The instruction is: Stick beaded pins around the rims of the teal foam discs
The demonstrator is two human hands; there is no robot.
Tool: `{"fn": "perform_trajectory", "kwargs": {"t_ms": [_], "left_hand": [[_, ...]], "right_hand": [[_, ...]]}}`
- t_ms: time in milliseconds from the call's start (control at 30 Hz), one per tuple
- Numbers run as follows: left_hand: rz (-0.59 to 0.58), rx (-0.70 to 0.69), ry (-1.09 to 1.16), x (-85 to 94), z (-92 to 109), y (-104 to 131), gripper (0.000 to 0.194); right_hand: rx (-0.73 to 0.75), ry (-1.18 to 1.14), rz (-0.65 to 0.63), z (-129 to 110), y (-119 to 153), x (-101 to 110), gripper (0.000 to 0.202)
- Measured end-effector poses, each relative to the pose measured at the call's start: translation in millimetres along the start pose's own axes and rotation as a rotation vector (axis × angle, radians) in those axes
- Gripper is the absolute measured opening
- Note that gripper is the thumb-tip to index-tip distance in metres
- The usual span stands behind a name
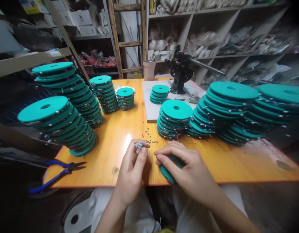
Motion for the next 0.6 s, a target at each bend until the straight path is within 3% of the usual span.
{"fn": "perform_trajectory", "kwargs": {"t_ms": [167, 600], "left_hand": [[-0.101, 0.052, -0.039, -4.5, -5.7, 2.8, 0.031], [-0.19, 0.137, -0.058, -9.4, -10.3, 5.8, 0.035]], "right_hand": [[-0.051, -0.08, 0.063, -0.2, 1.4, 5.6, 0.013], [0.098, -0.058, 0.061, -3.8, 3.7, -0.7, 0.011]]}}
Point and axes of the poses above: each hand's wrist, its own y-axis away from the middle knuckle, its own x-axis out of the back of the hand, z = x × y, the point moved 6 cm from there along -y, towards the middle knuckle, and after that the axes turned 11 degrees about -x, right-handed, at the moved point
